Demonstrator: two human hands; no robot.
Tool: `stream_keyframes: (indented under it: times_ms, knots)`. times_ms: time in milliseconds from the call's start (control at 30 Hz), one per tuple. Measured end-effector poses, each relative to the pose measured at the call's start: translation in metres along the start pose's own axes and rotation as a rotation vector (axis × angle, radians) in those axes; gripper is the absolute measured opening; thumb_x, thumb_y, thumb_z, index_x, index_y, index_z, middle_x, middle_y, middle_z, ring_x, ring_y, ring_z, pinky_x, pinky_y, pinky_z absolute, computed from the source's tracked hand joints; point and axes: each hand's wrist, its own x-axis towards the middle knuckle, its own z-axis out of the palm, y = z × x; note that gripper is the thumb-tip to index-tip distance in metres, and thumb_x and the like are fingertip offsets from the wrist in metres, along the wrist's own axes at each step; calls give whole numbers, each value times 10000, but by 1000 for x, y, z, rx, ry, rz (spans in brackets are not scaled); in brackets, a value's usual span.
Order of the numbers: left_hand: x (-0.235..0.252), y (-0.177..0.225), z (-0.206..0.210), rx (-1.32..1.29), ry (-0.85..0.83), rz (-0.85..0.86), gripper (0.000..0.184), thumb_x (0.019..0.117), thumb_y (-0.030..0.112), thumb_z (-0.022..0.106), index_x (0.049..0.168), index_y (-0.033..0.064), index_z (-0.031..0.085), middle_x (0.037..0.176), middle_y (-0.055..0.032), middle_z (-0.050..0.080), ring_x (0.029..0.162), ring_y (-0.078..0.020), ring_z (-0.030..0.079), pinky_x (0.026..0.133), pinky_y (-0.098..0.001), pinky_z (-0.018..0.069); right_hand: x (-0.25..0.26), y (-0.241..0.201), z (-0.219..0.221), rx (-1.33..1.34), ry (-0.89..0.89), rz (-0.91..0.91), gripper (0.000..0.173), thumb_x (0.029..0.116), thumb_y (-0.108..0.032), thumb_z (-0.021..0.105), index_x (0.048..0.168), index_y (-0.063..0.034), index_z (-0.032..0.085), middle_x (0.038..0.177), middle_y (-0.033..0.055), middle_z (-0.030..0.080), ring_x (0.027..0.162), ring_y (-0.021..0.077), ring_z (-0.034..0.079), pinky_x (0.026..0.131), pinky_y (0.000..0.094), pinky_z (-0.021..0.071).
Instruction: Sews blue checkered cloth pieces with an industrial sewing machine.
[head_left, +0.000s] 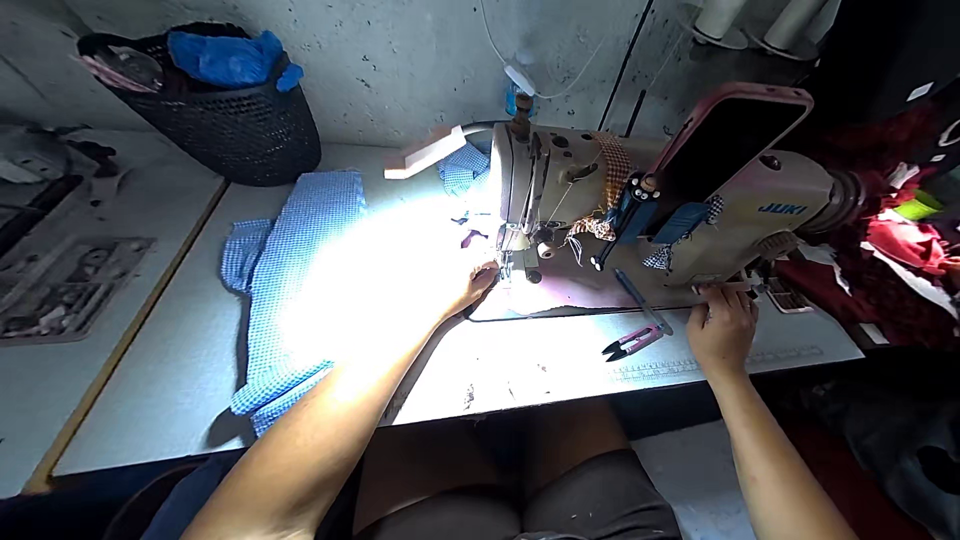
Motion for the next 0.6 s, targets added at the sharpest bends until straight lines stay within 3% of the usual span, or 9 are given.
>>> stream_keyframes:
  times_ms: [67,167,333,467,600]
  knots:
    - [4,32,-16,-62,-97,-147,209,1007,25,559,1057,-74,736,1084,-228,721,1100,-351,661,1054,-520,421,0,0,0,-7,11,-3,304,968,-55,475,1101,39,731,1143,263,709,1145,470,644,1048,629,415]
    - [5,55,-27,-37,-147,-226,213,1028,43,554,1065,-65,734,1076,-217,723,1067,-341,671,989,-501,461,-2,-2,-2,-15,25,23,366,942,-52,496,1244,46,678,1288,281,657,1255,481,590,1084,641,389]
    - [0,35,-18,-13,-108,-129,200,1015,58,567,1022,-33,746,1044,-188,730,1038,-314,677,963,-488,475,-1,0,-3,-10,-4,55,632,916,-119,558,1522,14,437,1559,258,444,1450,447,416,1180,612,304]
    - [-5,-5,-3,60,-19,27,200,1011,149,576,999,54,752,1009,-115,735,1019,-256,692,943,-467,512,-3,-2,-4,12,78,45,686,950,-282,568,1543,19,397,1553,262,449,1431,446,439,1172,608,307]
    - [-2,-7,-2,97,-12,-34,232,1005,152,556,1060,13,733,1053,-175,719,1057,-337,676,959,-542,486,-5,-2,-6,26,132,42,684,953,-319,569,1516,43,428,1508,286,489,1383,475,474,1139,630,306]
